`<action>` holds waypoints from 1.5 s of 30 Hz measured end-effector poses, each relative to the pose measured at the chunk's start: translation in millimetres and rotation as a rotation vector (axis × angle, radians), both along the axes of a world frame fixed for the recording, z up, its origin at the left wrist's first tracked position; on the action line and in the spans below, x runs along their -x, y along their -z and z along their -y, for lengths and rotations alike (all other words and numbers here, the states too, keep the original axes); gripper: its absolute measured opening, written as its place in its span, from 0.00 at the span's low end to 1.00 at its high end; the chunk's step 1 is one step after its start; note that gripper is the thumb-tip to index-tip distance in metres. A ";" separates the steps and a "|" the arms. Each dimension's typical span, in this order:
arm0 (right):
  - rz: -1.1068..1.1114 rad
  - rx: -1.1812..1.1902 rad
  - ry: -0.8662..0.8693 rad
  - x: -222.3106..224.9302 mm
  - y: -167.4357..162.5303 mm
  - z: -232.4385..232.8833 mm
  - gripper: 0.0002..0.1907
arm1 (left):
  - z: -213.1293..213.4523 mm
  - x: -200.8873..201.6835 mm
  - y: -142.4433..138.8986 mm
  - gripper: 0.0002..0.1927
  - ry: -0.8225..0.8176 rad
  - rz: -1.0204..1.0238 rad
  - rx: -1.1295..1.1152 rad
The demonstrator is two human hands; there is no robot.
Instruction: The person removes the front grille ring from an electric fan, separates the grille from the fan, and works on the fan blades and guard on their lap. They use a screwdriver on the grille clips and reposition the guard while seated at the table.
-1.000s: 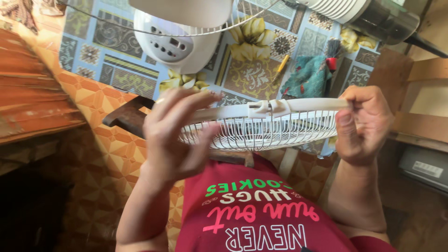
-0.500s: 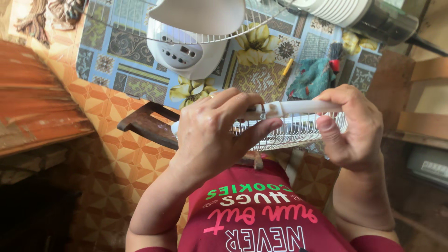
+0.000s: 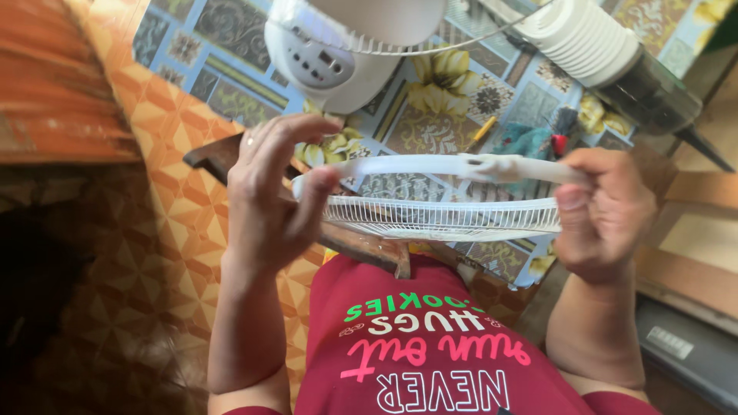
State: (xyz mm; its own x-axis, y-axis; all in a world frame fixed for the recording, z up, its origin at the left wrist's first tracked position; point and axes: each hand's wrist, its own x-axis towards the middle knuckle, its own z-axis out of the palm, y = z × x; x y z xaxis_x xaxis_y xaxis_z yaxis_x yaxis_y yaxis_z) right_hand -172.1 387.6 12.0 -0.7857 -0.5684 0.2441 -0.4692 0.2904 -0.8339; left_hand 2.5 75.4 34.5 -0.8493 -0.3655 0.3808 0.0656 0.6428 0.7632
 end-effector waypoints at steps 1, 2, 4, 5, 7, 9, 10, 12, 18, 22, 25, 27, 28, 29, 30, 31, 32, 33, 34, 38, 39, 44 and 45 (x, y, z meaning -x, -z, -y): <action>0.014 0.054 -0.007 3.7 5.0 -4.5 0.20 | 2.3 -5.4 14.2 0.15 0.008 0.006 -0.100; 0.013 0.083 -0.012 8.1 9.9 -8.8 0.21 | 1.3 -10.7 29.0 0.16 0.017 0.010 -0.200; -0.006 0.116 -0.025 18.0 18.4 -17.6 0.23 | -5.6 -20.6 58.0 0.22 0.019 0.030 -0.448; -0.018 0.122 -0.026 23.9 23.2 -21.8 0.24 | -12.5 -26.4 72.3 0.25 0.017 0.035 -0.577; -0.039 0.143 -0.015 33.9 32.5 -28.6 0.26 | -30.9 -34.6 96.5 0.28 0.007 -0.110 -0.691; -0.083 0.137 -0.003 40.2 39.5 -36.6 0.28 | -51.3 -38.4 116.0 0.30 -0.079 -0.202 -0.728; -0.119 0.119 -0.004 42.9 42.4 -41.1 0.29 | -62.2 -37.8 124.5 0.30 -0.161 -0.220 -0.709; -0.129 0.134 -0.009 45.1 47.8 -48.6 0.30 | -81.1 -37.3 135.3 0.30 -0.304 -0.256 -0.675; -0.122 0.188 -0.048 41.7 62.5 -68.4 0.29 | -115.7 -33.2 144.0 0.31 -0.530 -0.417 -0.584; -0.081 0.249 -0.366 62.5 42.6 -84.6 0.30 | -129.1 -35.3 138.5 0.31 -0.589 -0.540 -0.390; -0.156 0.290 -0.669 78.2 32.4 -90.6 0.25 | -135.8 -39.1 137.2 0.32 -0.642 -0.607 -0.270; -0.193 0.337 -0.651 74.1 39.0 -90.3 0.23 | -135.1 -40.6 141.5 0.32 -0.663 -0.649 -0.278; -0.183 0.377 -0.559 61.6 50.1 -87.9 0.25 | -130.9 -39.3 146.9 0.32 -0.664 -0.673 -0.317; -0.200 0.381 -0.514 54.6 56.5 -85.0 0.26 | -126.0 -39.6 152.5 0.32 -0.660 -0.699 -0.355; -0.216 0.385 -0.468 47.6 62.0 -81.1 0.26 | -119.4 -42.7 157.7 0.32 -0.629 -0.672 -0.461; -0.257 0.346 -0.468 43.2 66.4 -75.0 0.26 | -109.8 -46.4 163.5 0.32 -0.592 -0.643 -0.569; -0.279 0.326 -0.473 39.1 67.9 -69.7 0.26 | -102.6 -50.2 169.9 0.32 -0.559 -0.610 -0.683; -0.301 0.306 -0.477 34.8 68.6 -63.5 0.26 | -95.4 -51.2 177.4 0.30 -0.505 -0.599 -0.759; -0.307 0.318 -0.483 30.8 69.5 -55.4 0.26 | -84.5 -50.6 185.7 0.28 -0.450 -0.588 -0.829; -0.331 0.287 -0.423 14.0 59.8 -34.7 0.29 | -41.3 -52.6 207.7 0.21 -0.280 -0.367 -1.332; -0.351 0.305 -0.423 14.0 59.3 -29.7 0.29 | -27.1 -52.6 210.2 0.19 -0.285 -0.155 -1.270; -0.428 0.262 -0.510 25.4 51.6 -16.0 0.28 | 20.9 -41.5 201.9 0.19 -0.289 0.681 -1.204; -0.436 0.290 -0.501 27.7 52.2 -13.1 0.29 | 25.1 -40.5 197.8 0.19 -0.226 0.741 -1.194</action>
